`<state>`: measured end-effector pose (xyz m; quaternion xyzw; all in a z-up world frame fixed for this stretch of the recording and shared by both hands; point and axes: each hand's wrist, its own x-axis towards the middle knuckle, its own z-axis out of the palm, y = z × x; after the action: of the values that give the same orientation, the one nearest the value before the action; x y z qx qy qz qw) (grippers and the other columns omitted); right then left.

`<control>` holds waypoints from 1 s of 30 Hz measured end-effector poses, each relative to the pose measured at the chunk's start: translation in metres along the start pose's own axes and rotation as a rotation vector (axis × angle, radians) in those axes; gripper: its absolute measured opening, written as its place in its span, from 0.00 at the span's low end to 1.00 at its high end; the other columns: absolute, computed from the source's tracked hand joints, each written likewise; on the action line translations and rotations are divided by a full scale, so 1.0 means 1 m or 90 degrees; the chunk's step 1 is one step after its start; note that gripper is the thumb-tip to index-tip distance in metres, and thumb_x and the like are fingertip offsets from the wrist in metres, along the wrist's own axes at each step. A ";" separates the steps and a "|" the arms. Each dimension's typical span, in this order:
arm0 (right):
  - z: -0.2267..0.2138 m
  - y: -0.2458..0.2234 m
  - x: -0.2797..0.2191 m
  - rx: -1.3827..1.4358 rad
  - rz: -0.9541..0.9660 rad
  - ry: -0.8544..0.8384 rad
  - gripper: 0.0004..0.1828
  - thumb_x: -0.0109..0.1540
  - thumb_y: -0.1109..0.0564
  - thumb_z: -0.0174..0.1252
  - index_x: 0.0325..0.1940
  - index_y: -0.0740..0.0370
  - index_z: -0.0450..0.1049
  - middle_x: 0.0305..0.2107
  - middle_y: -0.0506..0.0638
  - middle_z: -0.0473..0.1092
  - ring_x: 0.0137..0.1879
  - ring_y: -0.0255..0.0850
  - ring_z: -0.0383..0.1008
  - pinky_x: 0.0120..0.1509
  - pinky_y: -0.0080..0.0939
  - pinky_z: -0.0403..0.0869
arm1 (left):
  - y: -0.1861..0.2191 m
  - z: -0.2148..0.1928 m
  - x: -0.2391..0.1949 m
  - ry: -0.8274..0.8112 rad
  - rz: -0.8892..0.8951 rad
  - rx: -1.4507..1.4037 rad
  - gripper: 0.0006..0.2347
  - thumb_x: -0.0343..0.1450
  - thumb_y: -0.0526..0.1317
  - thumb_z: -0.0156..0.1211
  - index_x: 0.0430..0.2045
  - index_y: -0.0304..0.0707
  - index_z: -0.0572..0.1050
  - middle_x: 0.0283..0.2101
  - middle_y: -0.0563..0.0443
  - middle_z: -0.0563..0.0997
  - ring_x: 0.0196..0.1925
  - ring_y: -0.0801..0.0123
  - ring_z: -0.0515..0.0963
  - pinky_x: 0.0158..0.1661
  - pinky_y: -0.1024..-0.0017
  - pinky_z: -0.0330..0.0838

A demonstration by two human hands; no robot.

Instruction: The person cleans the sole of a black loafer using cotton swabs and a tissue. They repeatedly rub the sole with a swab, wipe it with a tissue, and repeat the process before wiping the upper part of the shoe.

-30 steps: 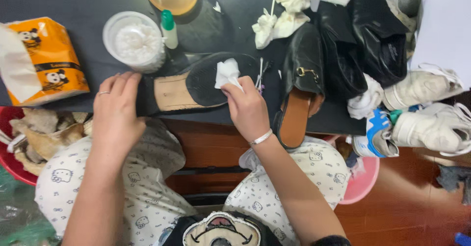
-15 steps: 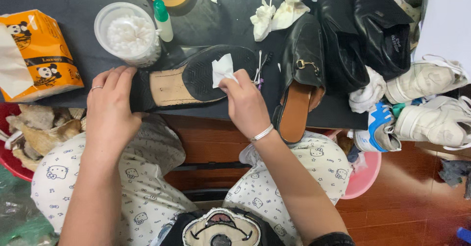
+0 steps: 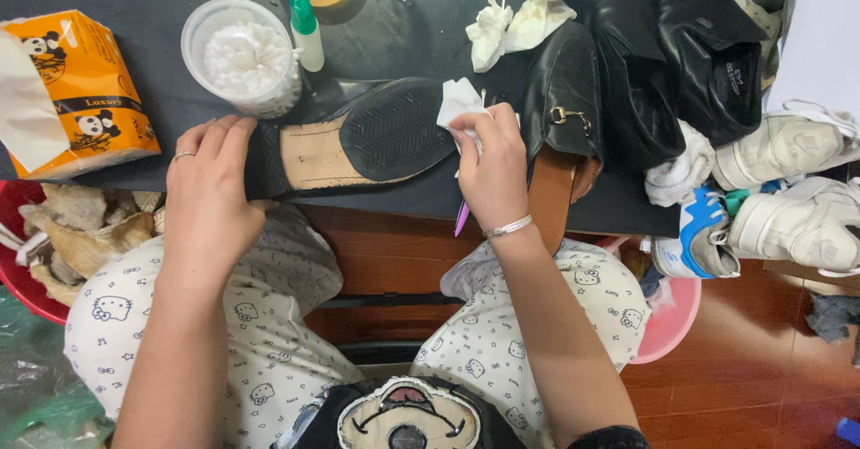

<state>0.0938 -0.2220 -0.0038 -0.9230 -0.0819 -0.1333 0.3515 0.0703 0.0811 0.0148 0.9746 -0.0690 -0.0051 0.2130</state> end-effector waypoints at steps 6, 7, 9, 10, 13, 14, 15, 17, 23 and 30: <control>0.004 0.003 0.001 -0.013 0.027 0.006 0.04 0.64 0.67 0.61 0.42 0.65 0.75 0.38 0.56 0.66 0.42 0.50 0.73 0.45 0.47 0.71 | -0.001 0.000 -0.001 0.002 0.006 0.008 0.37 0.49 0.27 0.75 0.58 0.30 0.71 0.62 0.41 0.74 0.65 0.46 0.70 0.60 0.54 0.65; 0.005 0.004 0.001 -0.017 0.028 0.005 0.03 0.64 0.67 0.61 0.42 0.65 0.75 0.38 0.56 0.66 0.42 0.50 0.73 0.45 0.47 0.72 | -0.001 0.001 -0.001 0.001 0.006 0.010 0.38 0.48 0.27 0.74 0.58 0.30 0.71 0.62 0.42 0.74 0.65 0.46 0.70 0.60 0.54 0.65; 0.006 0.004 0.001 -0.027 0.011 0.014 0.03 0.64 0.67 0.61 0.42 0.65 0.75 0.38 0.57 0.66 0.42 0.52 0.72 0.46 0.47 0.72 | -0.001 0.001 -0.001 -0.004 0.006 0.015 0.38 0.48 0.25 0.72 0.58 0.30 0.70 0.62 0.42 0.74 0.65 0.46 0.70 0.59 0.54 0.65; 0.007 0.004 0.001 -0.032 0.002 0.019 0.04 0.64 0.67 0.61 0.42 0.66 0.75 0.38 0.57 0.66 0.42 0.52 0.72 0.46 0.47 0.72 | -0.002 0.001 -0.001 -0.002 0.005 0.007 0.38 0.48 0.26 0.73 0.58 0.30 0.70 0.61 0.41 0.74 0.65 0.46 0.69 0.59 0.54 0.65; 0.008 0.005 0.001 -0.011 0.035 0.019 0.03 0.65 0.66 0.61 0.42 0.65 0.75 0.38 0.57 0.66 0.40 0.51 0.73 0.45 0.47 0.71 | -0.002 0.001 -0.001 0.000 0.006 -0.002 0.38 0.48 0.26 0.72 0.57 0.30 0.70 0.61 0.40 0.74 0.64 0.45 0.69 0.59 0.53 0.65; 0.008 0.006 0.003 -0.016 0.022 0.028 0.03 0.65 0.66 0.61 0.43 0.65 0.75 0.38 0.57 0.66 0.41 0.51 0.73 0.46 0.47 0.71 | -0.002 0.001 0.000 0.001 0.008 0.004 0.37 0.48 0.25 0.70 0.58 0.30 0.70 0.61 0.41 0.74 0.65 0.46 0.69 0.60 0.54 0.65; 0.007 0.006 0.004 -0.022 0.010 0.037 0.04 0.65 0.66 0.61 0.43 0.65 0.76 0.38 0.57 0.67 0.42 0.51 0.73 0.47 0.47 0.71 | -0.003 0.001 0.000 0.001 0.010 0.010 0.37 0.49 0.24 0.68 0.58 0.30 0.70 0.61 0.41 0.74 0.65 0.46 0.69 0.60 0.54 0.65; 0.006 0.009 0.005 -0.021 0.015 0.040 0.04 0.64 0.64 0.64 0.42 0.64 0.77 0.37 0.56 0.67 0.42 0.50 0.73 0.47 0.46 0.71 | -0.002 0.001 -0.001 0.002 0.006 -0.004 0.37 0.48 0.25 0.68 0.57 0.30 0.70 0.61 0.40 0.74 0.64 0.45 0.69 0.59 0.53 0.64; 0.006 0.018 0.006 0.025 0.085 -0.011 0.04 0.61 0.60 0.68 0.39 0.60 0.81 0.31 0.52 0.68 0.37 0.45 0.73 0.43 0.43 0.70 | -0.001 0.001 -0.002 0.006 0.011 0.012 0.36 0.50 0.23 0.66 0.58 0.30 0.70 0.62 0.40 0.74 0.65 0.45 0.69 0.60 0.54 0.64; 0.010 0.029 0.009 0.036 0.106 -0.033 0.07 0.59 0.57 0.71 0.38 0.59 0.81 0.34 0.52 0.75 0.43 0.46 0.78 0.49 0.42 0.73 | 0.000 -0.001 -0.001 0.010 0.008 -0.020 0.36 0.49 0.24 0.66 0.57 0.29 0.70 0.61 0.40 0.74 0.63 0.44 0.69 0.58 0.52 0.64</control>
<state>0.1114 -0.2357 -0.0266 -0.9193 -0.0178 -0.0774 0.3854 0.0690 0.0811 0.0155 0.9707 -0.0737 0.0028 0.2287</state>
